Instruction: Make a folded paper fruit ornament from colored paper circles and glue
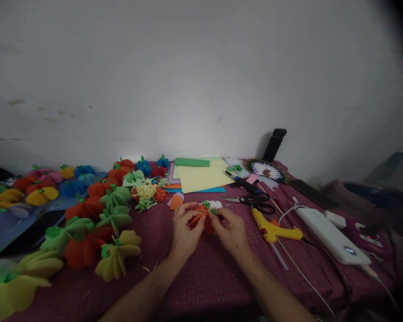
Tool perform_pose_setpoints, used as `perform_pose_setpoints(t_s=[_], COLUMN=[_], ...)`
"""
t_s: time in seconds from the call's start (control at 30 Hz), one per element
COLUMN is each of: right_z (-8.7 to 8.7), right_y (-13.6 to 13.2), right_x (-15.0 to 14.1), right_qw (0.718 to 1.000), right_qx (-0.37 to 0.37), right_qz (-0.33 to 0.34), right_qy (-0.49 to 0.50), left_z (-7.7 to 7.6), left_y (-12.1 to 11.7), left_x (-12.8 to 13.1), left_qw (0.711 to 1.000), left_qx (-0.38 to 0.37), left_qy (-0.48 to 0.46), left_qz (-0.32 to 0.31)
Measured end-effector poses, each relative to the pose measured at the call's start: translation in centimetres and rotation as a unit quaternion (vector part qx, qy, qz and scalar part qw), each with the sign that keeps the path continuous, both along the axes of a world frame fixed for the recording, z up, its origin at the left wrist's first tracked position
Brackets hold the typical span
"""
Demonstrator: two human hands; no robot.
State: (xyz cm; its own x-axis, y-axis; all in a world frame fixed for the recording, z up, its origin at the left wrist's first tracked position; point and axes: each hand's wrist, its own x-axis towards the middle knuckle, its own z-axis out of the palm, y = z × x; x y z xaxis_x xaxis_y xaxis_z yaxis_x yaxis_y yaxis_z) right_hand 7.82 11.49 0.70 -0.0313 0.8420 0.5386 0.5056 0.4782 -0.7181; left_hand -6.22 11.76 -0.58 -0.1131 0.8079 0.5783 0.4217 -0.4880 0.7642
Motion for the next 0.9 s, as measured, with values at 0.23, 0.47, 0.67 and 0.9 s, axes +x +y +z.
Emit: perform_pose_setpoints(t_s=[0.23,0.47,0.67,0.9], right_z=[0.6,0.2,-0.1,-0.1], right_y=[0.0,0.2,0.6,0.4], right_x=[0.3,0.4,0.4,0.5], right_qw=[1.0,1.0,0.999,0.996], right_qx=[0.004,0.01,0.048,0.062], right_qz=[-0.019,-0.015,0.0,-0.003], right_qy=[-0.013,0.007,-0.023,-0.064], left_z=[-0.2,0.4,0.5,0.8], left_y=[0.0,-0.2,-0.1,0.1], left_x=[-0.3,-0.4,-0.9,-1.5], left_qw=[0.998,0.99,0.994,0.999], left_qx=[0.025,0.054,0.05,-0.024], left_qy=[0.049,0.123,0.098,-0.001], left_qz=[0.03,0.046,0.028,-0.025])
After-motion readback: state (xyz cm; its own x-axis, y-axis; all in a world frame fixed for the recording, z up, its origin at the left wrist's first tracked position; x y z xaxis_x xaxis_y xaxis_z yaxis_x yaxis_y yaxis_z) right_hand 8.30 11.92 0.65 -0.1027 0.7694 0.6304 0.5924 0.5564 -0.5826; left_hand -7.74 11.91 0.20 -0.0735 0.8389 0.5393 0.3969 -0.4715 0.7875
